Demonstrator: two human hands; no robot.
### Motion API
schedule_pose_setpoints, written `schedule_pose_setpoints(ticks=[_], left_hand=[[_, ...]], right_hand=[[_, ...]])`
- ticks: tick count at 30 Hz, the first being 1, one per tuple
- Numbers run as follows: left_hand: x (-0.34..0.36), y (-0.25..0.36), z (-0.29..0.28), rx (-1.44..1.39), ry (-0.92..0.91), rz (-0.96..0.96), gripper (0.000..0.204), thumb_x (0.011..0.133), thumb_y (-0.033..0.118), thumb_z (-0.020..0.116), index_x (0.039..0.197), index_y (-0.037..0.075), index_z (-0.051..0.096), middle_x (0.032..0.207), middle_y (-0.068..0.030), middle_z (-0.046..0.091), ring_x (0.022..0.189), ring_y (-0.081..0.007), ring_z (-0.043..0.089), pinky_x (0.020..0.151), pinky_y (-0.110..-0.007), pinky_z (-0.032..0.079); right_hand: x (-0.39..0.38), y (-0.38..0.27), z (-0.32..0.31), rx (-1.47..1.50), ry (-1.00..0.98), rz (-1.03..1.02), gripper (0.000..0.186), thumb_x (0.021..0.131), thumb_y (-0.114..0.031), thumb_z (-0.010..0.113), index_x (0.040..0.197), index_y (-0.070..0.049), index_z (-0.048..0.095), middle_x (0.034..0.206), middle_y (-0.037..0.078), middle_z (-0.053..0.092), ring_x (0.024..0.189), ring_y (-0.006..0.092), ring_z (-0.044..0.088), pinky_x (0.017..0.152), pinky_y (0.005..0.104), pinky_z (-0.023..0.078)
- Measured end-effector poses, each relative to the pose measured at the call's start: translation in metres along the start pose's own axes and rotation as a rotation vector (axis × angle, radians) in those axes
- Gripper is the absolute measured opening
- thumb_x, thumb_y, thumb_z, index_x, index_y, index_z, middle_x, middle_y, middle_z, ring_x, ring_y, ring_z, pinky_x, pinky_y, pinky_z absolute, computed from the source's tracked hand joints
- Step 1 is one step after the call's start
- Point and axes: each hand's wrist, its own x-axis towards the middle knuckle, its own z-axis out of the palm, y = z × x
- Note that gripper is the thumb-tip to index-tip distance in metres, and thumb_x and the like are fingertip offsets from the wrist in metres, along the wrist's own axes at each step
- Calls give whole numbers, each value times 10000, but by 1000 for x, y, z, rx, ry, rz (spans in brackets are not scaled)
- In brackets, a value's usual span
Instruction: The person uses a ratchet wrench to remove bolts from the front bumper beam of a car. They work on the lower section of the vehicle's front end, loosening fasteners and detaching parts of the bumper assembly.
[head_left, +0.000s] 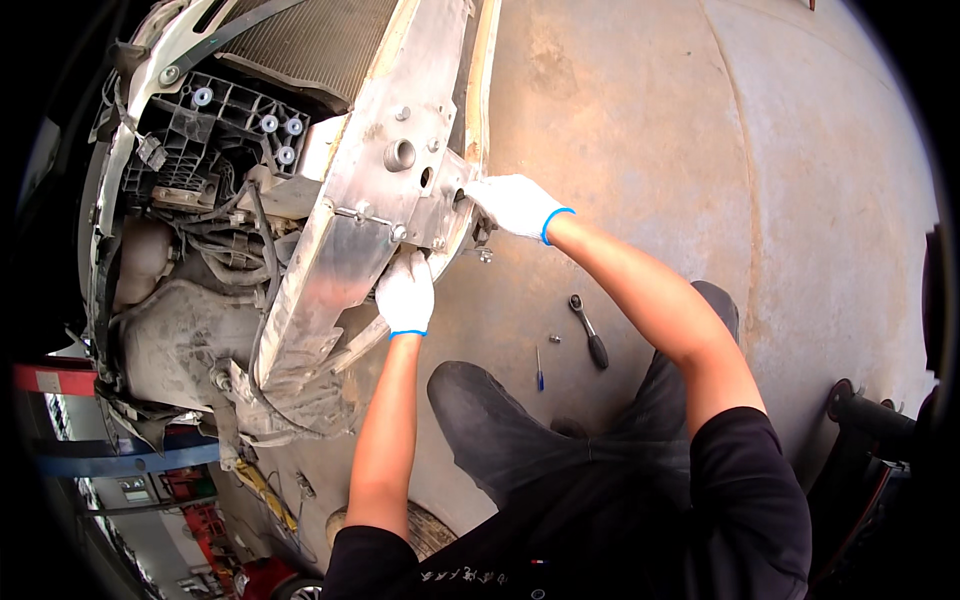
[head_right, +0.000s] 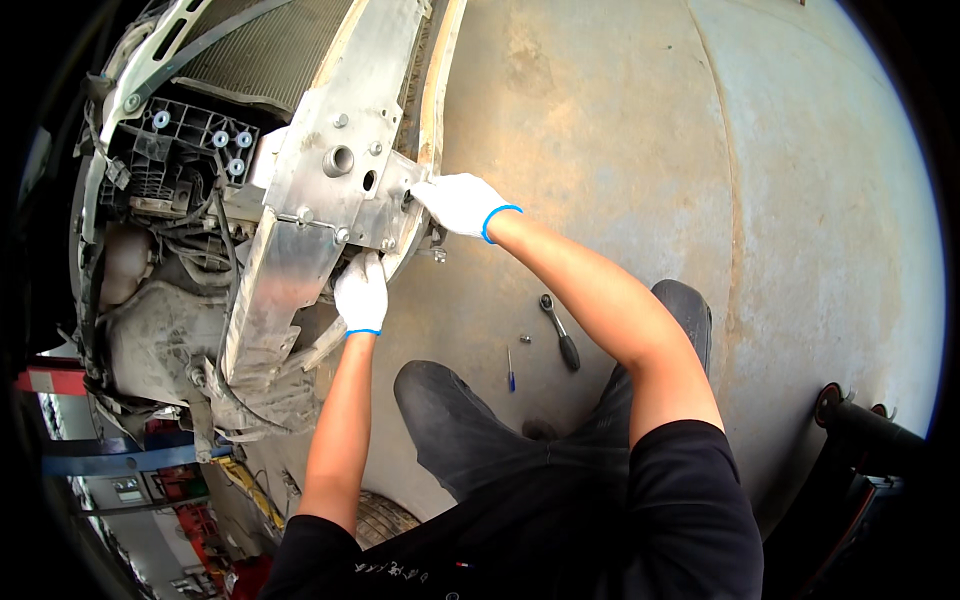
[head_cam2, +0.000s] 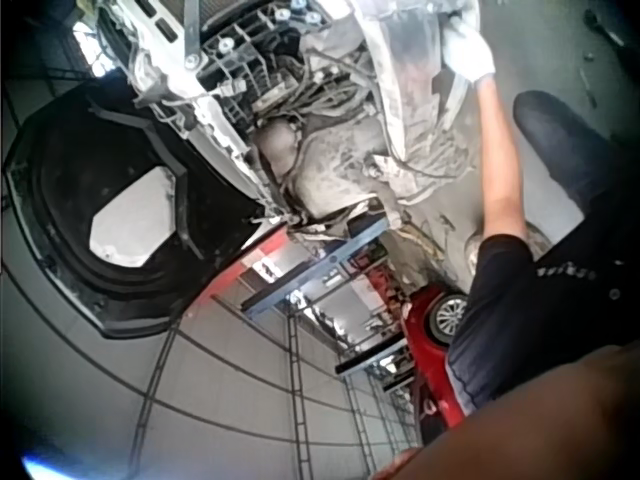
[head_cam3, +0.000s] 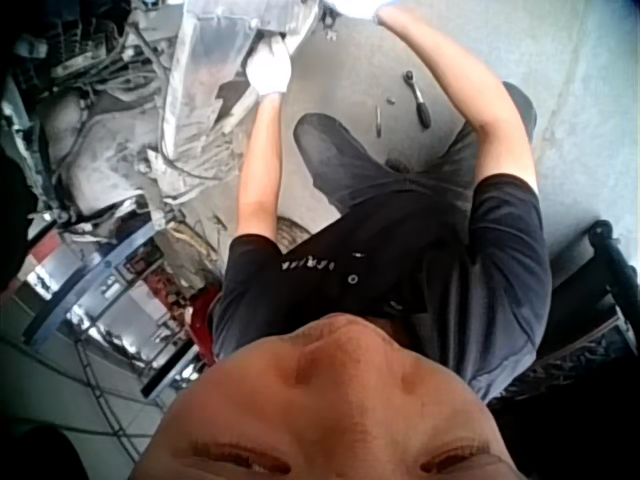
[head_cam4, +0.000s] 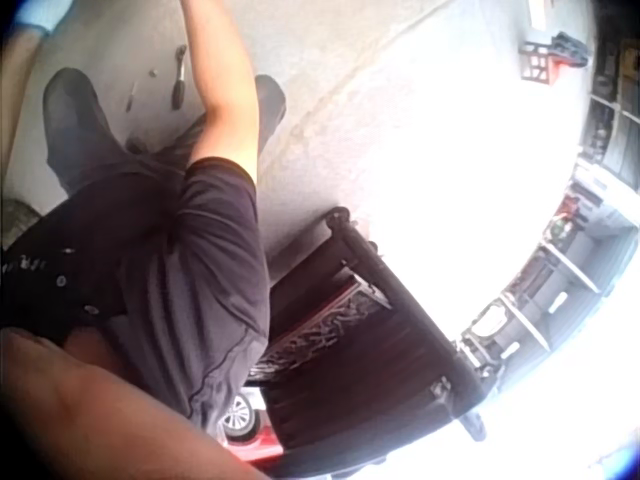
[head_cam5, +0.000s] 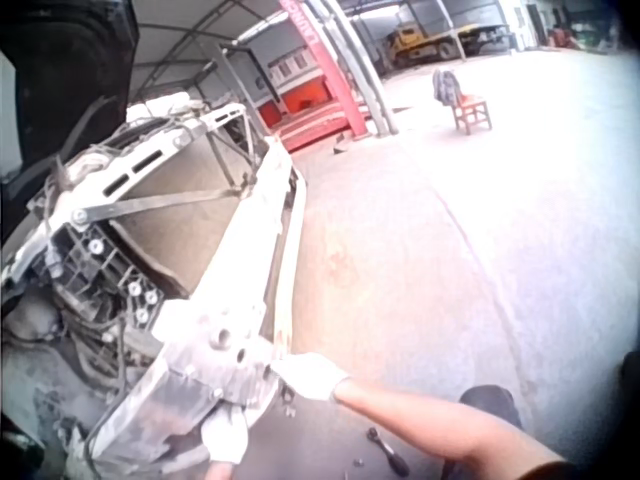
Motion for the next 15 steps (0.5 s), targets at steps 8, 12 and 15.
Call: schedule_pose_setpoints(ticks=[8,12,15], left_hand=[[1,4,-2,-8,-32,-7,343,941,306,490,814,39,665,783,-216,655,713,-406,624,681,-490,483],[0,4,-3,-10,-76,-47,345,948,305,491,915,28,694,839,-229,671,779,-417,639,715,-480,489],[-1,5,-4,-22,-55,-55,341,946,301,494,926,26,695,840,-229,673,785,-411,646,719,-474,492]], right_hand=[[-8,-1,6,-218,142,-157,432,979,-432,424,983,-36,598,950,241,657,937,425,607,812,487,482],[-12,15,11,-302,331,-365,253,942,-298,494,1055,-76,536,888,216,642,858,413,625,763,494,500],[-15,4,18,-288,192,-177,304,917,-261,511,1105,-23,500,942,257,634,909,410,624,797,495,498]])
